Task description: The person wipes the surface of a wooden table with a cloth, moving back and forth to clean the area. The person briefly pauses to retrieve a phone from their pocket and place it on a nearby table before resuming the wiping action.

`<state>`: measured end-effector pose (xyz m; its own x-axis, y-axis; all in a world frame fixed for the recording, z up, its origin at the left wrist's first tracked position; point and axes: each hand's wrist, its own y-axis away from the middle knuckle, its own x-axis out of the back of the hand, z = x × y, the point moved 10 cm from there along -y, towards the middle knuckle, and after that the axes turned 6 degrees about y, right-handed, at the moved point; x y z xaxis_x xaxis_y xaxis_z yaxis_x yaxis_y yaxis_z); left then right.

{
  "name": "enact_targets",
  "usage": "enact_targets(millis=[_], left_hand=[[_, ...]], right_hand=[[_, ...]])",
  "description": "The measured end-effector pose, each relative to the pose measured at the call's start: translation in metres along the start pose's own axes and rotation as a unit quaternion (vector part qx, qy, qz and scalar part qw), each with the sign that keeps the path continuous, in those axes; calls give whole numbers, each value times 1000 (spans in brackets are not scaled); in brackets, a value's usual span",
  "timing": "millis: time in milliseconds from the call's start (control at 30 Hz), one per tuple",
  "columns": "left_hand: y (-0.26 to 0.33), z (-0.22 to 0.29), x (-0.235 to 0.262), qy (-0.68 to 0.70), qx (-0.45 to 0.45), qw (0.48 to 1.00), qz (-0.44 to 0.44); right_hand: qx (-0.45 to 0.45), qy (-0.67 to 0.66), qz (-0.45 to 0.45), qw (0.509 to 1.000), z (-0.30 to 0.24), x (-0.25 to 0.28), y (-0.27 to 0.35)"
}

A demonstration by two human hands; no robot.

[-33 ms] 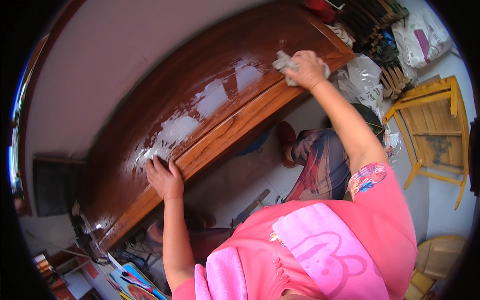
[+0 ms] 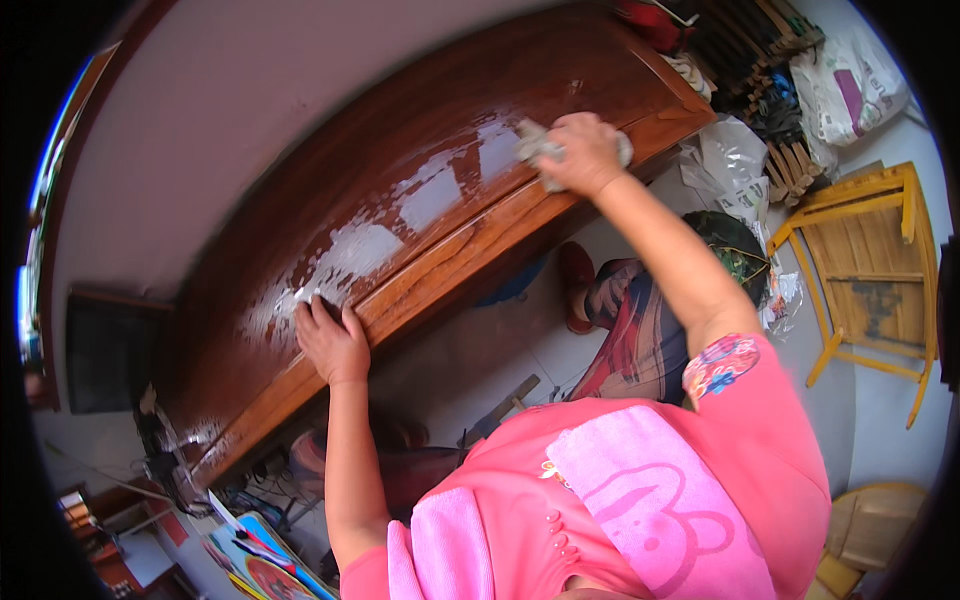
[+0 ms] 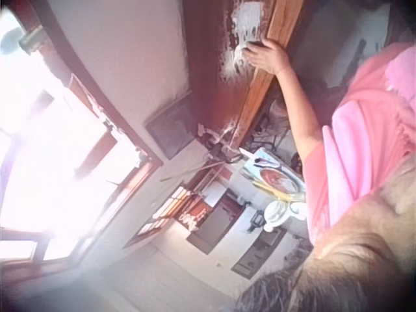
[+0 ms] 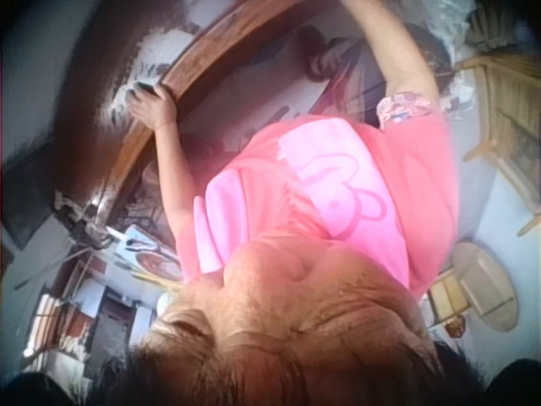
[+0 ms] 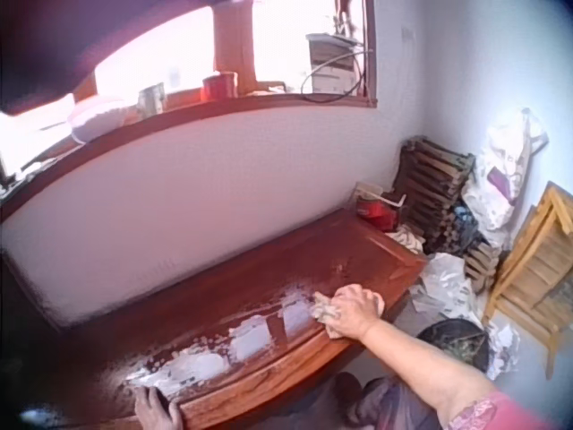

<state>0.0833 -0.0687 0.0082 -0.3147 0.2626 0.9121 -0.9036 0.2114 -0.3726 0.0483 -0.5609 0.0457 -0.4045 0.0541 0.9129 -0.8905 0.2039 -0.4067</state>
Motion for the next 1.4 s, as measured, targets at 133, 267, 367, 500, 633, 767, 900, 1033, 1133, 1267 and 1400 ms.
enact_targets(millis=[133, 267, 367, 500, 633, 767, 900, 1033, 1133, 1267, 1400], left_hand=[[-1, 1, 8, -9, 5, 999, 39], [3, -7, 15, 93, -20, 994, 58], [4, -36, 37, 197, -43, 978, 59], [28, -131, 69, 92, 30, 993, 63], [69, -254, 70, -2, 229, 971, 67], [86, -251, 55, -15, 316, 945, 84], [86, -236, 56, -48, 320, 937, 131], [80, -227, 62, -72, 313, 937, 138], [79, -230, 62, -72, 311, 938, 137], [78, -230, 63, -47, 311, 943, 105], [84, -234, 59, -49, 316, 943, 91]], right_hand=[[110, -106, 45, 987, -184, 19, 17], [206, -173, 7, 963, -307, 25, 39], [235, -219, 27, 947, -286, 27, 37], [69, -91, -6, 993, -165, 26, 4], [-120, 47, -20, 992, -31, 5, -9], [-140, 63, -41, 987, -49, -7, -11], [-3, 38, -10, 999, -192, -11, -10], [179, -113, 61, 975, -382, 12, 24], [304, -196, 13, 932, -487, 28, 70], [351, -240, -24, 905, -486, 39, 98], [312, -223, 37, 923, -373, 37, 71]])
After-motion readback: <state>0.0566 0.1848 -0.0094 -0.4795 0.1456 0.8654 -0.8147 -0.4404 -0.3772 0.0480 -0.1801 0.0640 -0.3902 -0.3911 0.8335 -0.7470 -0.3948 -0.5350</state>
